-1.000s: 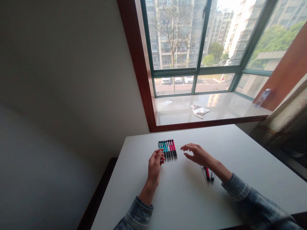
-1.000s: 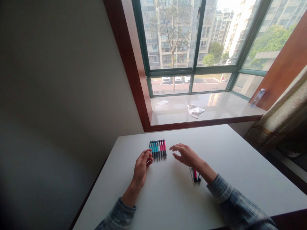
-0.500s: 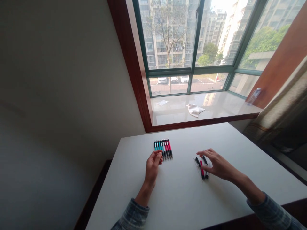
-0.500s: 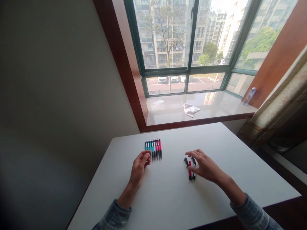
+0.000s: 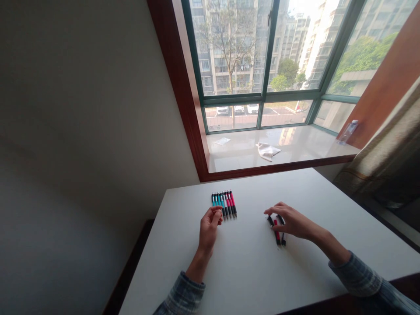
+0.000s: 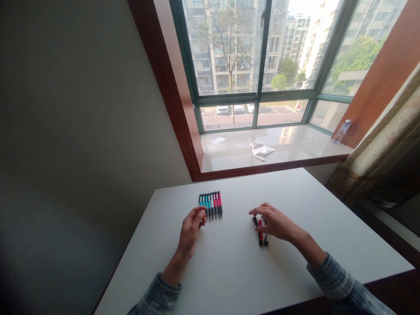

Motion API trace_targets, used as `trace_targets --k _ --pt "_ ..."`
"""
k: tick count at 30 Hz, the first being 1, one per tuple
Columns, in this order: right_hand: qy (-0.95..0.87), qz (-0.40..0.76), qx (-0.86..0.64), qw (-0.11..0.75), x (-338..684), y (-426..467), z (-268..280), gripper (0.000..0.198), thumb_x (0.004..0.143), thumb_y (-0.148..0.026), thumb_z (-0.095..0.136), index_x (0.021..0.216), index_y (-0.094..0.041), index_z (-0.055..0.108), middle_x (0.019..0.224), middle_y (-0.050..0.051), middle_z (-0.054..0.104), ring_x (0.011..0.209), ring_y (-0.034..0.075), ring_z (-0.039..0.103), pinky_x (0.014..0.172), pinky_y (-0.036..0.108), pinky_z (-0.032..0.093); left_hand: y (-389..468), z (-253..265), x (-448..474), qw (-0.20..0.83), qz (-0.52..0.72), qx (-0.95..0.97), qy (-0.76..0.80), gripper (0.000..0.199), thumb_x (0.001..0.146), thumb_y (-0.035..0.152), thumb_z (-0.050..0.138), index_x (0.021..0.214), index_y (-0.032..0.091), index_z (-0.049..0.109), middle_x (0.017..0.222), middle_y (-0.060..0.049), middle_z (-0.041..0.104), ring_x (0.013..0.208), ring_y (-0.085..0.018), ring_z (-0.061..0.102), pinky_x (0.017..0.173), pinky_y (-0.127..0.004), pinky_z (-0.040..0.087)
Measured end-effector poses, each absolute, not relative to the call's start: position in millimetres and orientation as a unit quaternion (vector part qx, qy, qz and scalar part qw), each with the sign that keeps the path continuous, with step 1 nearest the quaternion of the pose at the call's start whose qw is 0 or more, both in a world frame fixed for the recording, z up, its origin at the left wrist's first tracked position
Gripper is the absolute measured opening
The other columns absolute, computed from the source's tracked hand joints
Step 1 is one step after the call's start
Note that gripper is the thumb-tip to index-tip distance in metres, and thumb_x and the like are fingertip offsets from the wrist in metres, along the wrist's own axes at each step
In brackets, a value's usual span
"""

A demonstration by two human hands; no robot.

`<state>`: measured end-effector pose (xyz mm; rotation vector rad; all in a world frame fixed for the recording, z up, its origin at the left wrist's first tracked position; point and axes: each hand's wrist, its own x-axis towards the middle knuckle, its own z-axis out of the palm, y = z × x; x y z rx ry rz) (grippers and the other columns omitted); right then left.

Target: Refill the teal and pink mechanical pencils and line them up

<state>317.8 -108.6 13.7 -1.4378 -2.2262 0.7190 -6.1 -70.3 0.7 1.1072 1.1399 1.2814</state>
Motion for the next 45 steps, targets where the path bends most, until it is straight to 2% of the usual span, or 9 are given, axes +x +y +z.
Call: trace_targets --k 4,9,16,21,28,35,38,40,45 --pt "-0.801 0.229 -0.514 0.206 321.1 -105.1 16.5 0.049 0.082 -0.029 0.079 0.130 -0.027 0.065 0.121 0.010 0.067 0.107 0.028 0.064 0.092 0.046 0.058 -71.8 0.6 -6.4 0.520 0.536 0.467 0.473 0.032 0.081 0.043 0.071 0.100 0.018 0.072 0.071 0.001 0.060 0.064 -0.013 0.052 0.066 -0.026 0.044" --pt "-0.812 0.151 -0.485 0.287 302.9 -109.0 35.3 0.054 0.083 -0.024 0.078 0.135 -0.024 0.061 0.117 0.011 0.070 0.116 0.031 0.059 0.092 0.049 0.059 -75.6 6.4 -3.0 0.519 0.522 0.491 0.465 0.032 0.083 0.043 0.072 0.101 0.018 0.072 0.077 -0.001 0.064 0.069 -0.015 0.056 0.069 -0.027 0.046" --pt "-0.860 0.072 -0.363 0.351 225.8 -127.6 47.7 0.046 0.091 -0.028 0.071 0.135 -0.027 0.059 0.120 0.009 0.071 0.110 0.029 0.062 0.094 0.050 0.057 -89.2 22.5 7.5 0.620 0.409 0.556 0.373 0.038 0.081 0.048 0.077 0.106 0.020 0.071 0.091 -0.007 0.072 0.078 -0.019 0.064 0.076 -0.032 0.050" --pt "-0.855 0.070 -0.360 0.367 208.2 -128.5 42.7 0.041 0.093 -0.025 0.067 0.134 -0.028 0.061 0.119 0.009 0.072 0.107 0.028 0.064 0.093 0.047 0.058 -92.5 21.5 10.2 0.661 0.366 0.558 0.343 0.035 0.077 0.046 0.082 0.096 0.019 0.070 0.091 -0.007 0.072 0.083 -0.021 0.066 0.077 -0.032 0.051" --pt "-0.812 0.078 -0.470 0.337 264.2 -114.3 26.3 0.018 0.102 -0.026 0.055 0.107 -0.025 0.073 0.098 0.007 0.075 0.095 0.026 0.065 0.084 0.044 0.058 -88.1 17.5 11.0 0.573 0.394 0.576 0.429 0.025 0.077 0.040 0.080 0.089 0.020 0.070 0.088 -0.006 0.070 0.080 -0.020 0.064 0.075 -0.031 0.050" --pt "-0.799 0.088 -0.542 0.245 306.2 -102.3 3.2 0.010 0.094 -0.028 0.069 0.100 -0.024 0.077 0.095 0.007 0.077 0.090 0.027 0.065 0.076 0.041 0.057 -85.6 13.8 9.0 0.523 0.424 0.583 0.454 0.022 0.076 0.040 0.078 0.087 0.021 0.075 0.090 -0.007 0.071 0.085 -0.024 0.065 0.074 -0.031 0.050" --pt "-0.799 0.092 -0.550 0.228 303.1 -99.2 2.2 0.007 0.092 -0.027 0.070 0.090 -0.024 0.077 0.086 0.006 0.076 0.085 0.027 0.065 0.072 0.040 0.056 -85.3 12.6 7.9 0.512 0.422 0.593 0.457 0.021 0.078 0.039 0.077 0.087 0.021 0.075 0.089 -0.007 0.072 0.083 -0.023 0.065 0.072 -0.032 0.051" --pt "-0.788 0.105 -0.550 0.255 296.8 -97.5 6.2 0.011 0.093 -0.028 0.069 0.087 -0.024 0.077 0.083 0.006 0.076 0.083 0.026 0.065 0.071 0.039 0.055 -85.3 11.7 7.8 0.500 0.421 0.599 0.462 0.020 0.079 0.039 0.077 0.088 0.022 0.075 0.090 -0.007 0.072 0.083 -0.023 0.065 0.072 -0.032 0.051" --pt "-0.718 0.212 -0.532 0.395 262.2 -98.0 19.2 0.019 0.094 -0.041 0.067 0.097 -0.026 0.078 0.090 0.004 0.077 0.079 0.021 0.068 0.073 0.035 0.056 -84.8 8.0 8.8 0.459 0.420 0.623 0.475 0.017 0.082 0.037 0.074 0.090 0.022 0.075 0.092 -0.006 0.072 0.086 -0.023 0.066 0.077 -0.034 0.050"
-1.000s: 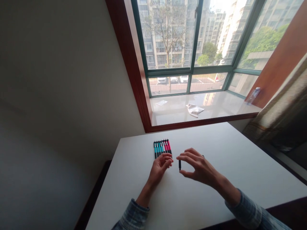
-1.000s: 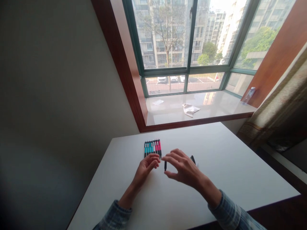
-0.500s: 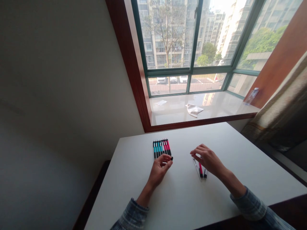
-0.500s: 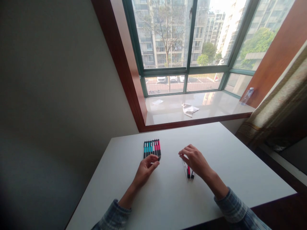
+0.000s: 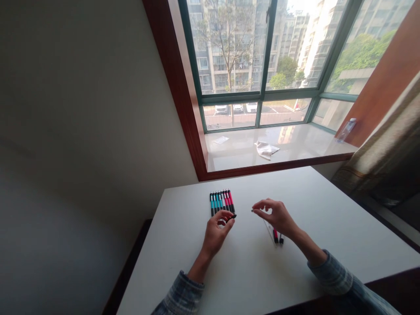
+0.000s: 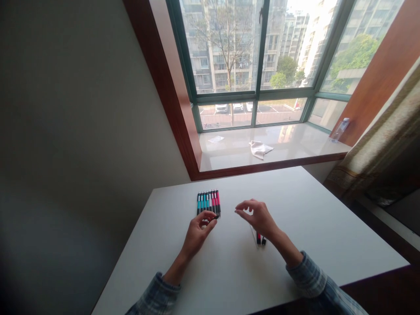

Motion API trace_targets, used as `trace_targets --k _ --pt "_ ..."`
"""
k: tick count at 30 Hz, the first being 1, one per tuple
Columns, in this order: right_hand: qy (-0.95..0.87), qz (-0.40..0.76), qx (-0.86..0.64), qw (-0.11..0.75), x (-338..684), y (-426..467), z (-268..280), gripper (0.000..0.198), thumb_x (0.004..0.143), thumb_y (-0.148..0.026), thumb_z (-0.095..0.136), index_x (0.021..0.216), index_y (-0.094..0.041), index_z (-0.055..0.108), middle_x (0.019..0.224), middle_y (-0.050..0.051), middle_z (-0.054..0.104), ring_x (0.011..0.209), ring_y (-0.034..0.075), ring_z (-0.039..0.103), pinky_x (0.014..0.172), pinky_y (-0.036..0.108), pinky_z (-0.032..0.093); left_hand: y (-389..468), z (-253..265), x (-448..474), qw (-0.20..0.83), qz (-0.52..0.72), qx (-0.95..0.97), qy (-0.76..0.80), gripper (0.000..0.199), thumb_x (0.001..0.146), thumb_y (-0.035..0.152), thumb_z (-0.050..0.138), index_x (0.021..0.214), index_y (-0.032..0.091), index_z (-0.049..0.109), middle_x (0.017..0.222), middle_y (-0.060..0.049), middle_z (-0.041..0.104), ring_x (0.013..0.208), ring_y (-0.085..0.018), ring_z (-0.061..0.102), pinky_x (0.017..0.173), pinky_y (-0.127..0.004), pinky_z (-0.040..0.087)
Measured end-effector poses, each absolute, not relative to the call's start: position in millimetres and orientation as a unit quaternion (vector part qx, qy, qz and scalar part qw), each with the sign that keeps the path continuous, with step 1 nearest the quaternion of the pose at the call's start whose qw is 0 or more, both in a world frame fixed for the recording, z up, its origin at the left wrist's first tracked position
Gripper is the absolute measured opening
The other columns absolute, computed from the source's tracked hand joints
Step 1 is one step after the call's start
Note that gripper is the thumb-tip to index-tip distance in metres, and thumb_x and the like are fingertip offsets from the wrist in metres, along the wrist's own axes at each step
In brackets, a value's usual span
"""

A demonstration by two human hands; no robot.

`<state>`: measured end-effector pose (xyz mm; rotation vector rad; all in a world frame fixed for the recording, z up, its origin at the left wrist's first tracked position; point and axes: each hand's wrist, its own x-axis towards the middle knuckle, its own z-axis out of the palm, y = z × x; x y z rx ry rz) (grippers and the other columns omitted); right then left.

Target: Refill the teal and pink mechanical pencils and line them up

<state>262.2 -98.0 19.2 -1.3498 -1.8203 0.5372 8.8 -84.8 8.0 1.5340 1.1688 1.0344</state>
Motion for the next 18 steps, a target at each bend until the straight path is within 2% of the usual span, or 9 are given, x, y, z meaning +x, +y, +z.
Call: trace_targets --k 4,8,14,18 --pt "-0.679 0.336 -0.480 0.443 231.7 -99.1 16.3 0.024 0.093 -0.044 0.068 0.097 -0.023 0.079 0.094 0.005 0.079 0.081 0.020 0.072 0.078 0.033 0.059 -84.9 6.7 8.5 0.453 0.425 0.633 0.462 0.016 0.082 0.036 0.075 0.091 0.022 0.076 0.091 -0.006 0.073 0.087 -0.023 0.066 0.078 -0.034 0.050" --pt "-0.639 0.404 -0.457 0.468 218.7 -96.6 8.1 0.024 0.090 -0.043 0.071 0.096 -0.021 0.078 0.095 0.006 0.079 0.087 0.022 0.074 0.085 0.035 0.060 -85.4 7.7 7.7 0.452 0.411 0.649 0.454 0.016 0.083 0.035 0.074 0.092 0.022 0.076 0.095 -0.007 0.073 0.089 -0.024 0.066 0.080 -0.036 0.050" --pt "-0.637 0.424 -0.448 0.462 215.7 -94.5 5.5 0.025 0.089 -0.042 0.072 0.096 -0.020 0.079 0.095 0.007 0.080 0.089 0.023 0.075 0.086 0.036 0.060 -84.7 6.8 7.3 0.441 0.394 0.668 0.452 0.015 0.086 0.035 0.072 0.094 0.022 0.074 0.095 -0.006 0.073 0.090 -0.023 0.065 0.080 -0.036 0.050" --pt "-0.658 0.390 -0.463 0.448 215.3 -96.9 7.9 0.024 0.091 -0.042 0.070 0.096 -0.021 0.079 0.093 0.005 0.079 0.085 0.021 0.073 0.082 0.033 0.058 -84.6 6.8 7.4 0.431 0.388 0.677 0.454 0.016 0.086 0.034 0.072 0.094 0.021 0.074 0.095 -0.005 0.073 0.090 -0.022 0.065 0.081 -0.036 0.050"
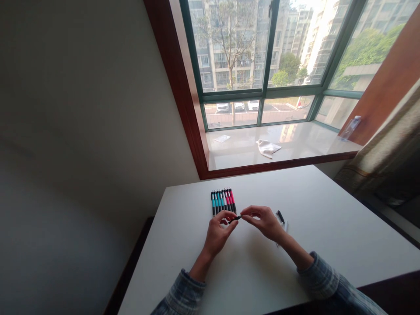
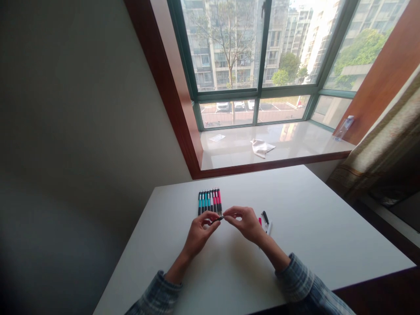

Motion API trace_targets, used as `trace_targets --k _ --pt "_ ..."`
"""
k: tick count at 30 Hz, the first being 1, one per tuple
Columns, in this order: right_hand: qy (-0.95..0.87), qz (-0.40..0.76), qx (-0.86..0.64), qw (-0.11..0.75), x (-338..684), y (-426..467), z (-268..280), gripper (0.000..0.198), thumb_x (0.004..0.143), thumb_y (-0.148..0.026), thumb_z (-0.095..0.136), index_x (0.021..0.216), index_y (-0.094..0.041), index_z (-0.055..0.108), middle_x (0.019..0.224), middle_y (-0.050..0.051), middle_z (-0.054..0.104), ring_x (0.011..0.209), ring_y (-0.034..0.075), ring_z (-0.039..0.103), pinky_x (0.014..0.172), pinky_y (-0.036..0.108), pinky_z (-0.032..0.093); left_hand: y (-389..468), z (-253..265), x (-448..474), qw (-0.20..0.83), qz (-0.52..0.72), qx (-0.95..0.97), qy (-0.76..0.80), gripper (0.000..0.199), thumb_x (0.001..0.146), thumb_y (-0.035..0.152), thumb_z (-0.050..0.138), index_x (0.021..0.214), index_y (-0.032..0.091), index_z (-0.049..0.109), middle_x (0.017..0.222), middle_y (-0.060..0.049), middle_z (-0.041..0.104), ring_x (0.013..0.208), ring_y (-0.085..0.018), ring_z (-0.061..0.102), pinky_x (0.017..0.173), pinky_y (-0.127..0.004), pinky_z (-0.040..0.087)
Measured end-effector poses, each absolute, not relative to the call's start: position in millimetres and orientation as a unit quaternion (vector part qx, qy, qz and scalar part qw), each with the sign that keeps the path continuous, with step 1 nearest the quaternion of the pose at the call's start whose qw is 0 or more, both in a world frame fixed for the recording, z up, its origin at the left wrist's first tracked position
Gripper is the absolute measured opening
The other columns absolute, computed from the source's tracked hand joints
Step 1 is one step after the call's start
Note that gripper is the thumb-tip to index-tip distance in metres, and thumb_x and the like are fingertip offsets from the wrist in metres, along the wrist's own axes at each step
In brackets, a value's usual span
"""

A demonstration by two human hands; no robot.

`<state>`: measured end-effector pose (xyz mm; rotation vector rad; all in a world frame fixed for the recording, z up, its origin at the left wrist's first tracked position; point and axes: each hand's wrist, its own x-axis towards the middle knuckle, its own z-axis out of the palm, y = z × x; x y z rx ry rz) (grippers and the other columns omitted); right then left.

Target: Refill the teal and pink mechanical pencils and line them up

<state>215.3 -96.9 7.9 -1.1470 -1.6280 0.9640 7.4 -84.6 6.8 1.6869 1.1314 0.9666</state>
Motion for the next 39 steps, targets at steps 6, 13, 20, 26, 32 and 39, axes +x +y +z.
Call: trace_targets --k 6,13,20,26,32,39 --pt "-0.713 0.286 -0.512 0.384 216.5 -100.0 11.6 0.033 0.098 -0.043 0.061 0.080 -0.019 0.074 0.073 0.002 0.073 0.065 0.016 0.063 0.064 0.029 0.048 -86.4 9.1 8.7 0.413 0.377 0.696 0.451 0.015 0.085 0.034 0.073 0.094 0.022 0.074 0.096 -0.005 0.075 0.090 -0.023 0.066 0.079 -0.036 0.050" --pt "-0.732 0.298 -0.466 0.398 217.5 -103.4 12.9 0.016 0.095 -0.035 0.065 0.101 -0.020 0.070 0.087 0.003 0.073 0.076 0.017 0.064 0.069 0.028 0.049 -86.4 8.3 8.4 0.409 0.376 0.700 0.448 0.016 0.086 0.035 0.072 0.094 0.022 0.074 0.097 -0.005 0.074 0.089 -0.023 0.066 0.079 -0.036 0.049" --pt "-0.754 0.291 -0.479 0.343 217.6 -102.5 9.9 0.030 0.102 -0.037 0.054 0.083 -0.019 0.070 0.073 0.001 0.070 0.063 0.014 0.059 0.063 0.027 0.042 -87.0 9.5 8.3 0.401 0.374 0.710 0.441 0.016 0.086 0.036 0.073 0.094 0.022 0.074 0.096 -0.005 0.074 0.089 -0.022 0.066 0.078 -0.035 0.049" --pt "-0.756 0.278 -0.466 0.366 218.8 -103.3 11.3 0.018 0.097 -0.035 0.063 0.093 -0.019 0.069 0.077 0.001 0.068 0.068 0.015 0.058 0.064 0.025 0.043 -87.4 10.5 8.7 0.397 0.376 0.714 0.437 0.015 0.086 0.036 0.073 0.093 0.022 0.074 0.095 -0.005 0.074 0.087 -0.022 0.066 0.078 -0.035 0.050" --pt "-0.759 0.286 -0.472 0.345 218.8 -102.3 9.9 0.034 0.104 -0.035 0.050 0.080 -0.019 0.068 0.075 0.001 0.071 0.066 0.015 0.060 0.065 0.027 0.042 -87.9 12.3 8.8 0.390 0.377 0.720 0.433 0.011 0.084 0.031 0.074 0.091 0.023 0.075 0.093 -0.004 0.073 0.087 -0.022 0.066 0.076 -0.035 0.050" --pt "-0.761 0.284 -0.463 0.355 221.1 -103.6 10.5 0.020 0.100 -0.033 0.058 0.087 -0.019 0.066 0.078 0.001 0.068 0.068 0.014 0.057 0.064 0.026 0.042 -88.1 11.5 7.1 0.393 0.370 0.723 0.431 0.013 0.086 0.034 0.073 0.093 0.022 0.074 0.095 -0.005 0.074 0.089 -0.022 0.066 0.077 -0.035 0.050"
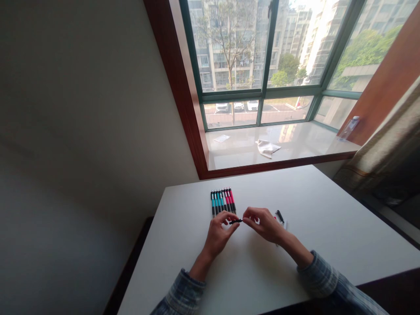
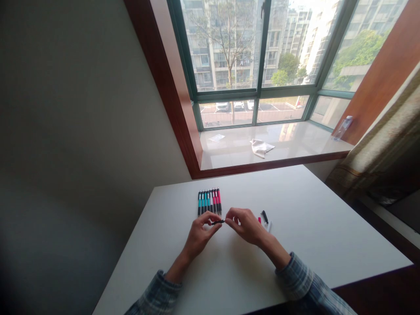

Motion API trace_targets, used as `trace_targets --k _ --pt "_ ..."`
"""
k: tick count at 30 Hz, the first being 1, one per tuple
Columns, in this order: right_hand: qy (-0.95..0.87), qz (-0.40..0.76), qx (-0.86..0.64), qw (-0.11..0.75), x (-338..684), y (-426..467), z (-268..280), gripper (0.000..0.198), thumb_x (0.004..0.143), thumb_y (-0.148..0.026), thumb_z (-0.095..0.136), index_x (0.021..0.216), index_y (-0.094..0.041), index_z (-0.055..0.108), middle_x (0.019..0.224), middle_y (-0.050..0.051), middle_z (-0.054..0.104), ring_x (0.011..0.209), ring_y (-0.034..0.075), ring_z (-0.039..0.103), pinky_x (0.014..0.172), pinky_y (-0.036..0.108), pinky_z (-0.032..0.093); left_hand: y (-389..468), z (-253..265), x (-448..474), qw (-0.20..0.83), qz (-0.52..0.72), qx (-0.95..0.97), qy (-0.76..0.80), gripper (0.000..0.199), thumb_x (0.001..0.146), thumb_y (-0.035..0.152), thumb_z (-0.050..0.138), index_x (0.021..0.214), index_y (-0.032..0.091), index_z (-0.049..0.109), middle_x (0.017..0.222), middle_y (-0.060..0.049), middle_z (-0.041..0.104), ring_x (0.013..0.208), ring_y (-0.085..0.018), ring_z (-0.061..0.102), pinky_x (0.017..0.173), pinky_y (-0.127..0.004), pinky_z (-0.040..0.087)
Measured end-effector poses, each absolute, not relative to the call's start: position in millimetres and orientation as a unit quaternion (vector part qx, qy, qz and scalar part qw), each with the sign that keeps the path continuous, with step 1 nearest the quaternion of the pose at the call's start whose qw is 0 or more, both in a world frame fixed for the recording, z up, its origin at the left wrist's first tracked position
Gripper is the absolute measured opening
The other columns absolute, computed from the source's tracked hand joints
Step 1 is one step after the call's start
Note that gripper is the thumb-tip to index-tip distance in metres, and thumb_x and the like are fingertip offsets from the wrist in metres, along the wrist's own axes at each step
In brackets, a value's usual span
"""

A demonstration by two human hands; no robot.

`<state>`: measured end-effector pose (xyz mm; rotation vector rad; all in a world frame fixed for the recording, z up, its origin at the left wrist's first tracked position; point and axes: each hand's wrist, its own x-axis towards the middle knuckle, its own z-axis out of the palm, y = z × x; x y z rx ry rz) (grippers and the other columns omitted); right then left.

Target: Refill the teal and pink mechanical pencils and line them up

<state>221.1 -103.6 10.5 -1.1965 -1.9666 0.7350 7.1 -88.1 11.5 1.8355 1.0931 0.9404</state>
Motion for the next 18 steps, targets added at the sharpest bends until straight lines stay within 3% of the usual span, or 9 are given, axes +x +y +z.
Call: trace_targets --k 5,13,18 --pt "-0.763 0.277 -0.470 0.346 221.1 -103.4 9.6 0.023 0.101 -0.031 0.057 0.084 -0.018 0.066 0.072 -0.001 0.065 0.063 0.013 0.053 0.062 0.026 0.040 -87.3 11.4 7.0 0.416 0.366 0.709 0.436 0.017 0.085 0.037 0.074 0.092 0.021 0.075 0.095 -0.006 0.075 0.090 -0.023 0.067 0.079 -0.037 0.051" --pt "-0.761 0.292 -0.471 0.337 209.9 -115.3 16.3 0.018 0.096 -0.035 0.065 0.088 -0.020 0.073 0.079 0.002 0.073 0.069 0.016 0.063 0.065 0.027 0.046 -83.2 9.0 4.9 0.546 0.414 0.594 0.422 0.038 0.076 0.039 0.083 0.107 0.020 0.071 0.101 -0.007 0.073 0.090 -0.023 0.070 0.083 -0.038 0.057" --pt "-0.761 0.269 -0.485 0.337 198.3 -120.5 17.7 0.017 0.096 -0.032 0.065 0.087 -0.021 0.073 0.078 0.002 0.073 0.068 0.016 0.064 0.066 0.029 0.048 -82.8 10.1 6.5 0.575 0.390 0.592 0.409 0.032 0.080 0.041 0.079 0.101 0.018 0.074 0.102 -0.009 0.075 0.093 -0.024 0.071 0.086 -0.038 0.056"
